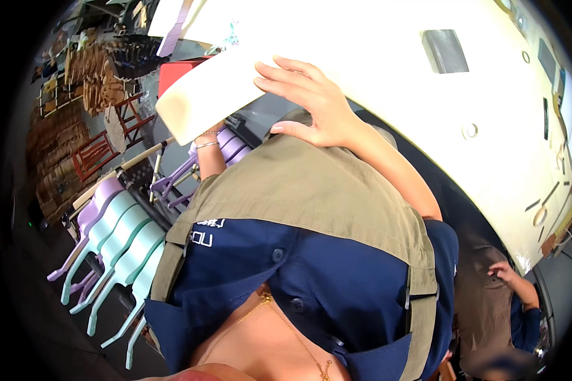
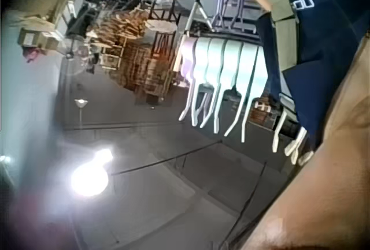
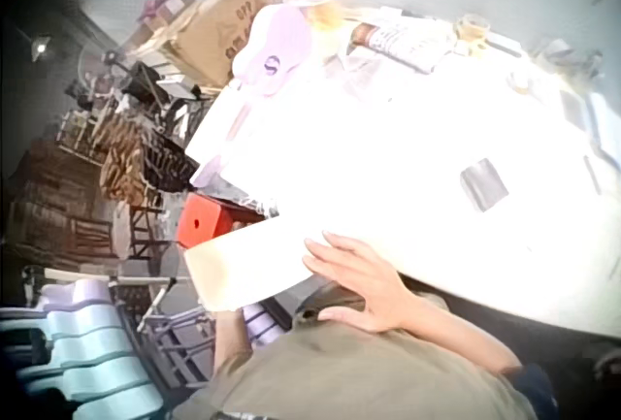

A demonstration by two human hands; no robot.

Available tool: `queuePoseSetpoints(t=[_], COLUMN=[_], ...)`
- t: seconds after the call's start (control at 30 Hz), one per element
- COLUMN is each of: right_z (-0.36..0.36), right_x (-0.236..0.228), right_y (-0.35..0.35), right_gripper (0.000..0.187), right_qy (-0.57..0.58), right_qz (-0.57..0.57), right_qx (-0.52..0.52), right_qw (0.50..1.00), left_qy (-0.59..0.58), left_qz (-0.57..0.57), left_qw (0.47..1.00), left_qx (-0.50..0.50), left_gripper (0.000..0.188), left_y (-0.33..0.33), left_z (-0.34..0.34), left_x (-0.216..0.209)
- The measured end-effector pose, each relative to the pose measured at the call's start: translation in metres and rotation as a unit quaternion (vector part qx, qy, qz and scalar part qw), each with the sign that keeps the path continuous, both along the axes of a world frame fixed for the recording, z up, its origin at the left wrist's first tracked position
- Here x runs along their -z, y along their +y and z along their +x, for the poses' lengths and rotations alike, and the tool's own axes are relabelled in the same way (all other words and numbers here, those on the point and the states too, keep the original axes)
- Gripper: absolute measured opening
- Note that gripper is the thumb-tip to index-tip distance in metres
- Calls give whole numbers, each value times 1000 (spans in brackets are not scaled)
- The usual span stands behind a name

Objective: The person sands the edges of light blue and cream-colored plastic parts using a sanding block. They handle the parts one at a time, rotating them to smooth different sides, and place the finished items on a nearby rack.

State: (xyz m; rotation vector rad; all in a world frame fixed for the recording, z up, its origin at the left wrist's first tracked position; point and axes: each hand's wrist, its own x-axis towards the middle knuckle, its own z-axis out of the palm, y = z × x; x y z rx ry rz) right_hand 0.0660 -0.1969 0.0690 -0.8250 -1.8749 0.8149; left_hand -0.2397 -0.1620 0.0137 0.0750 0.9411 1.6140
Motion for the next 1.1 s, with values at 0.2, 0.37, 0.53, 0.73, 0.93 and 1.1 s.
queuePoseSetpoints(t=[0.2, 0.37, 0.53, 0.73, 0.93, 1.1], right_z=[2, 1, -1, 0, 4, 5], right_x=[-12, -22, -26, -26, -19, -16], right_y=[-8, -14, -16, -16, -16, -15], right_gripper=[59, 57, 59, 63, 64, 64], right_qy=[-23, -46, -50, -48, -49, -38], right_qz=[18, 30, 42, 38, 26, 25], right_qx=[-4, -5, 0, 13, 20, 22], right_qw=[1000, 998, 998, 998, 998, 999], left_qy=[-13, -20, -25, -22, -23, -23], left_qz=[5, 7, 9, 9, 17, 22], left_qw=[1000, 1000, 1000, 1000, 1000, 999], left_qx=[-6, -9, -7, -7, -8, -11], left_gripper=[42, 42, 42, 41, 41, 41], left_y=[-10, -15, -13, -13, -6, -4], left_z=[7, 12, 18, 17, 15, 11], left_x=[-2, -4, -3, 0, 3, 3])
